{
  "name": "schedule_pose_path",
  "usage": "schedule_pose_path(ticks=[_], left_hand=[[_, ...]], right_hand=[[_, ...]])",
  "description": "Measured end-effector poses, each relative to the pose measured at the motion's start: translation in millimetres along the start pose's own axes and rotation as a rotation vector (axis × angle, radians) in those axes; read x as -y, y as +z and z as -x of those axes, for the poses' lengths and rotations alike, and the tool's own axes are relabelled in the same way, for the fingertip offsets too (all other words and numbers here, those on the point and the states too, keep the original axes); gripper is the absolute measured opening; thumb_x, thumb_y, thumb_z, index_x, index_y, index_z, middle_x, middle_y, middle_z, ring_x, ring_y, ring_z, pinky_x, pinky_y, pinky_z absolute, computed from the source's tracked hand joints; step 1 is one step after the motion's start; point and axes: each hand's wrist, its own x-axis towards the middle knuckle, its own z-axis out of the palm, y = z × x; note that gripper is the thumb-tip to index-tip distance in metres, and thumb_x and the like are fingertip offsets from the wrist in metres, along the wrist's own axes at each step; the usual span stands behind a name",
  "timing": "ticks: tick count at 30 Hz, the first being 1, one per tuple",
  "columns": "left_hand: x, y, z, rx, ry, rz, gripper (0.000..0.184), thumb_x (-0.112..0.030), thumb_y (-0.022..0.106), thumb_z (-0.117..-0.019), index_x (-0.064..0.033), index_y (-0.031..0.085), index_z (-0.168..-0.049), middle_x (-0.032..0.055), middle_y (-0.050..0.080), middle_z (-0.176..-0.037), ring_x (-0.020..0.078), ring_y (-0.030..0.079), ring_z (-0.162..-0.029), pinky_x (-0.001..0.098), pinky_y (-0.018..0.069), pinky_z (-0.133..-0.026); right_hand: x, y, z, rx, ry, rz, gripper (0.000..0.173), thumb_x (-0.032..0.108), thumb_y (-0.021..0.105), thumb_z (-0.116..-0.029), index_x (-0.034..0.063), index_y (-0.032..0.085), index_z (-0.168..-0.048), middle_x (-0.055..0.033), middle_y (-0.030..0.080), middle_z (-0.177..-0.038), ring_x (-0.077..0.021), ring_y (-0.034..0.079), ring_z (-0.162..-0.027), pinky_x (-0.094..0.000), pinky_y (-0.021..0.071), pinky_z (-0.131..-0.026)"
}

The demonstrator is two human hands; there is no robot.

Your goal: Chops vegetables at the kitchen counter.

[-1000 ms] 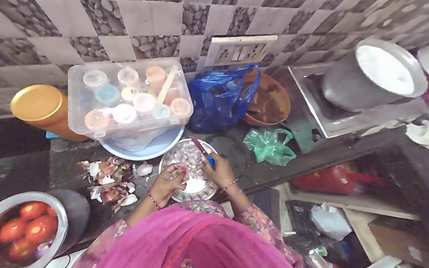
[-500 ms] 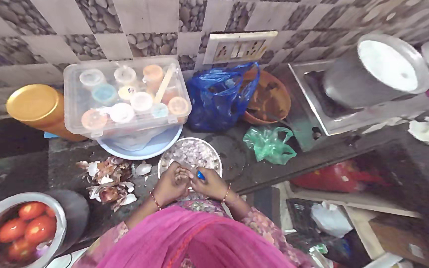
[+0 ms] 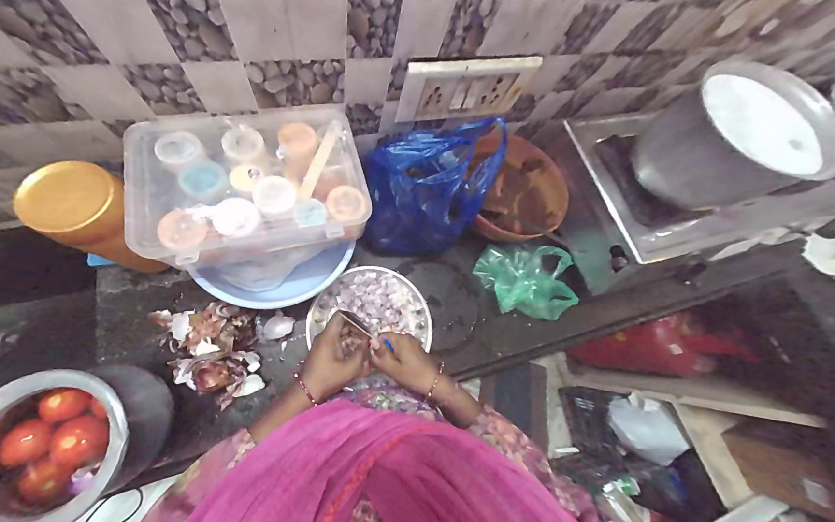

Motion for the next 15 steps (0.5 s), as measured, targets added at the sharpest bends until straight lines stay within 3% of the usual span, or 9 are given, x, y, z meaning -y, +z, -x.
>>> schedule_pose_path(ticks=[2,5,7,9,12,15], left_hand=[[2,-2,-2,-0.040,-0.031,-0.046,0.045,-0.004,0.066,-0.0871,0.0125,0.048,-0.125,0.0072,0.067,-0.101,0.0007,0.066,-0.087,0.0185,0.0552,-0.083],[2,-6,-7,-0.105,-0.062,-0.017,0.034,-0.002,0.071,-0.0865,0.0074,0.055,-0.115,0.0068,0.068,-0.099,0.0018,0.067,-0.084,0.0190,0.0573,-0.079],[2,-11,-10,-0.128,-0.088,-0.057,0.029,-0.004,0.072,-0.0864,0.0054,0.061,-0.111,0.0074,0.068,-0.099,0.0024,0.066,-0.083,0.0192,0.0567,-0.078],[2,-16,-14,-0.116,-0.121,-0.143,0.027,-0.005,0.071,-0.0883,0.0046,0.065,-0.113,0.0113,0.070,-0.104,0.0070,0.067,-0.086,0.0234,0.0568,-0.081],[4,-23,-22,-0.014,-0.123,-0.288,0.037,-0.005,0.063,-0.0946,0.0012,0.063,-0.131,0.0160,0.067,-0.128,0.0192,0.068,-0.111,0.0347,0.0530,-0.101],[-4,-31,-26,0.121,-0.116,-0.527,0.046,-0.007,0.055,-0.0986,-0.0087,0.056,-0.145,0.0126,0.057,-0.147,0.0283,0.057,-0.133,0.0481,0.0423,-0.113]], right_hand=[[0,1,1,-0.037,-0.010,-0.006,0.041,0.029,0.045,-0.1062,-0.0049,0.063,-0.091,-0.0089,0.056,-0.071,-0.0183,0.055,-0.066,-0.0387,0.0467,-0.065],[-3,-6,-1,-0.148,0.072,0.074,0.042,0.034,0.048,-0.1040,-0.0040,0.065,-0.098,-0.0125,0.062,-0.076,-0.0245,0.062,-0.071,-0.0450,0.0508,-0.069],[2,-18,-4,-0.156,0.167,0.224,0.045,0.041,0.050,-0.1018,-0.0008,0.065,-0.108,-0.0162,0.067,-0.088,-0.0312,0.066,-0.082,-0.0522,0.0523,-0.074],[13,-30,-6,-0.162,0.219,0.329,0.046,0.040,0.046,-0.1038,0.0016,0.065,-0.120,-0.0188,0.070,-0.108,-0.0355,0.069,-0.098,-0.0562,0.0528,-0.083],[21,-36,-11,-0.252,0.191,0.452,0.045,0.030,0.035,-0.1091,0.0031,0.068,-0.122,-0.0181,0.069,-0.119,-0.0350,0.069,-0.107,-0.0549,0.0535,-0.088],[19,-38,-21,-0.323,0.166,0.577,0.040,0.032,0.042,-0.1082,0.0056,0.072,-0.114,-0.0165,0.071,-0.109,-0.0351,0.070,-0.102,-0.0541,0.0544,-0.083]])
